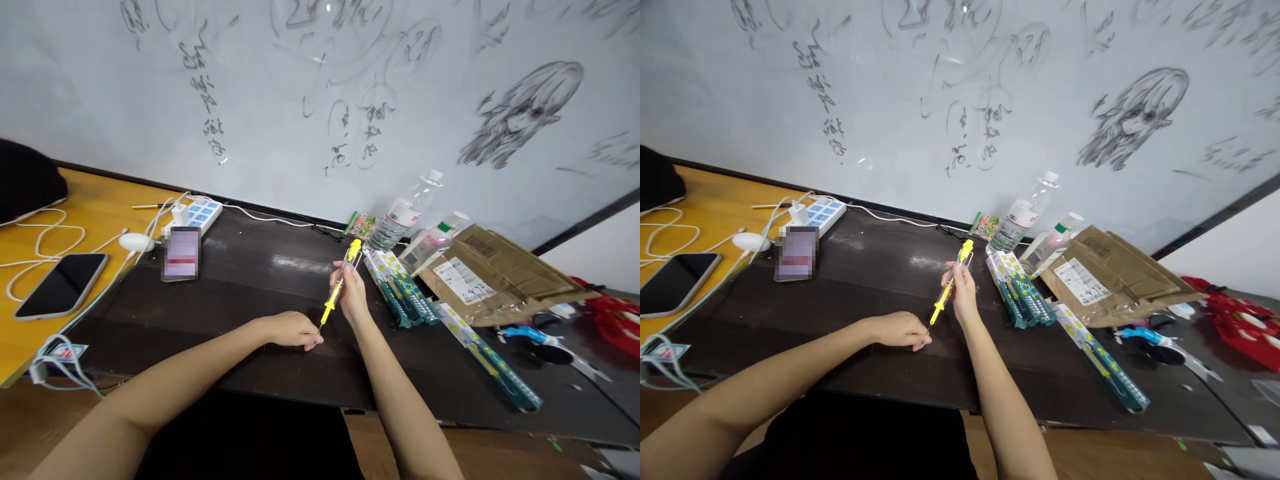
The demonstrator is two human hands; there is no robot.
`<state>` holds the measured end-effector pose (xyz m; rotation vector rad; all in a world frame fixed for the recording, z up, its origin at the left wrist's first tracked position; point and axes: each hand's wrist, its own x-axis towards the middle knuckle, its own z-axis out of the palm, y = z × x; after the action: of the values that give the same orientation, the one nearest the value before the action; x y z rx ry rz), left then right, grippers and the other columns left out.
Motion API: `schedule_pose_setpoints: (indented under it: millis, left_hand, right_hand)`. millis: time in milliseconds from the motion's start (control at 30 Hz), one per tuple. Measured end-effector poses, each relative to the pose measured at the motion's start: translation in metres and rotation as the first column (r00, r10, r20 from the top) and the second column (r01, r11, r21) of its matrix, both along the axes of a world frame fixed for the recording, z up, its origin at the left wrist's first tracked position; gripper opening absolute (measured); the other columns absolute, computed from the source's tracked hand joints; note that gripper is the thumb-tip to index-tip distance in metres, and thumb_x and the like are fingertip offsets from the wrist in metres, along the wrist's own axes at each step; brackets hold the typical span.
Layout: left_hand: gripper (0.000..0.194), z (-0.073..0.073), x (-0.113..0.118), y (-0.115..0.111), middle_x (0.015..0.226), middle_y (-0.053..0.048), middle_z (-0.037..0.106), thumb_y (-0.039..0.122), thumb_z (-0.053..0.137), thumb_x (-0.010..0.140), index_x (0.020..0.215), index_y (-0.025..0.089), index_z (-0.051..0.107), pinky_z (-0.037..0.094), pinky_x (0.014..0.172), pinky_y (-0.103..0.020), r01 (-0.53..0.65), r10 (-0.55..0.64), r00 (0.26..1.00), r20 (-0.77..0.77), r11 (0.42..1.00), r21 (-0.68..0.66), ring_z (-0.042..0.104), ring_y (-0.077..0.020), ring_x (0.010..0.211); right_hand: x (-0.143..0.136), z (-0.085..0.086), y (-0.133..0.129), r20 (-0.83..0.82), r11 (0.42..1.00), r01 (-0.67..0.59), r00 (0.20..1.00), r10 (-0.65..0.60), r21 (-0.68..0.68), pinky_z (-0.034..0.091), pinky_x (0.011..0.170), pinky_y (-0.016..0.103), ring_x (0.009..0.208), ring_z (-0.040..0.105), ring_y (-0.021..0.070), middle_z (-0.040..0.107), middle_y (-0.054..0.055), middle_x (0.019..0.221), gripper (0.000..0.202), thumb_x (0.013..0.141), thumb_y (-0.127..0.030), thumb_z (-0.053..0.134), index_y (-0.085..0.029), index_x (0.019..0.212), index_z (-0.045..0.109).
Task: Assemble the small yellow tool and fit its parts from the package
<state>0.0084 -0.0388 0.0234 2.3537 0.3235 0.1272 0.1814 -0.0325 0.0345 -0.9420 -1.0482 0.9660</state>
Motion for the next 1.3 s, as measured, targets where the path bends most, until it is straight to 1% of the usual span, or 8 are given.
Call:
schedule_pose_setpoints:
  millis: [167, 333, 533, 633, 833, 967, 1233, 1300]
  left_hand:
    - [0.040, -0.013, 0.003, 0.005, 0.061, 0.002, 0.057, 0.032, 0.038, 0.092, 0.061, 0.014, 0.055, 0.035, 0.062, -0.018, -0.108, 0.121, 0.986, 0.118, 0.987, -0.116, 0.050, -0.0081, 0.057]
    - [0.039, -0.016, 0.004, 0.007, 0.057, 0.003, 0.051, 0.031, 0.036, 0.092, 0.059, 0.014, 0.051, 0.034, 0.060, -0.019, -0.125, 0.143, 0.980, 0.139, 0.983, -0.134, 0.046, -0.0074, 0.054]
    - [0.036, -0.007, 0.002, 0.003, 0.060, 0.002, 0.056, 0.031, 0.042, 0.090, 0.059, 0.015, 0.054, 0.032, 0.059, -0.020, -0.065, 0.066, 0.995, 0.069, 0.998, -0.015, 0.047, -0.0084, 0.055]
    - [0.036, -0.005, 0.002, 0.002, 0.059, 0.002, 0.057, 0.032, 0.043, 0.089, 0.060, 0.015, 0.055, 0.032, 0.060, -0.020, -0.040, 0.040, 0.998, 0.038, 0.999, -0.012, 0.048, -0.0088, 0.055]
    - [0.036, -0.011, 0.001, 0.005, 0.059, 0.003, 0.053, 0.029, 0.039, 0.091, 0.059, 0.015, 0.050, 0.032, 0.059, -0.019, -0.081, 0.091, 0.989, 0.115, 0.993, -0.089, 0.047, -0.0081, 0.055]
    - [0.037, -0.015, 0.002, 0.006, 0.056, 0.003, 0.049, 0.030, 0.037, 0.091, 0.058, 0.015, 0.048, 0.032, 0.059, -0.019, -0.086, 0.100, 0.986, 0.131, 0.991, -0.105, 0.045, -0.0075, 0.053]
    - [0.036, -0.010, 0.003, 0.004, 0.062, 0.002, 0.057, 0.031, 0.041, 0.090, 0.061, 0.015, 0.052, 0.031, 0.060, -0.019, -0.068, 0.069, 0.997, 0.044, 0.997, -0.023, 0.048, -0.0081, 0.057]
    - [0.035, -0.010, 0.003, 0.004, 0.061, 0.002, 0.056, 0.031, 0.041, 0.090, 0.061, 0.015, 0.052, 0.031, 0.059, -0.019, -0.067, 0.069, 0.996, 0.049, 0.997, -0.033, 0.048, -0.0080, 0.056]
  right_hand:
    - [-0.012, -0.008, -0.001, 0.001, 0.988, -0.143, 0.990, 0.144, -0.050, 0.032, 0.030, 0.017, 0.034, 0.040, 0.0053, 0.055, -0.005, 0.057, 0.036, 0.079, -0.052, 0.054, -0.021, 0.097, 0.051]
    - [-0.009, -0.010, 0.000, -0.016, 0.987, -0.158, 0.987, 0.158, -0.017, 0.033, 0.030, 0.017, 0.033, 0.039, 0.0043, 0.057, -0.005, 0.061, 0.034, 0.080, -0.050, 0.053, -0.021, 0.098, 0.050]
    - [0.005, 0.001, 0.000, -0.010, 1.000, -0.009, 1.000, 0.009, 0.004, 0.032, 0.032, 0.018, 0.036, 0.038, 0.0054, 0.053, -0.005, 0.056, 0.037, 0.081, -0.050, 0.051, -0.019, 0.101, 0.056]
    - [0.008, 0.003, 0.000, -0.023, 0.999, 0.041, 0.999, -0.041, 0.016, 0.030, 0.032, 0.018, 0.036, 0.037, 0.0054, 0.053, -0.005, 0.056, 0.037, 0.081, -0.050, 0.051, -0.018, 0.100, 0.056]
    - [-0.008, -0.009, 0.000, 0.039, 0.990, -0.138, 0.990, 0.139, -0.028, 0.031, 0.032, 0.018, 0.035, 0.039, 0.0059, 0.054, -0.005, 0.056, 0.038, 0.080, -0.051, 0.052, -0.021, 0.102, 0.054]
    - [-0.012, -0.011, -0.001, 0.014, 0.983, -0.181, 0.983, 0.182, -0.026, 0.032, 0.031, 0.018, 0.034, 0.040, 0.0059, 0.055, -0.005, 0.058, 0.036, 0.080, -0.051, 0.052, -0.021, 0.101, 0.052]
    - [0.007, 0.003, 0.001, -0.020, 1.000, 0.005, 1.000, -0.005, 0.014, 0.031, 0.033, 0.018, 0.035, 0.037, 0.0054, 0.054, -0.005, 0.055, 0.034, 0.081, -0.048, 0.052, -0.019, 0.098, 0.056]
    - [0.007, 0.003, 0.000, -0.022, 1.000, 0.012, 1.000, -0.011, 0.013, 0.031, 0.033, 0.018, 0.035, 0.036, 0.0054, 0.054, -0.005, 0.055, 0.035, 0.081, -0.048, 0.052, -0.019, 0.099, 0.056]
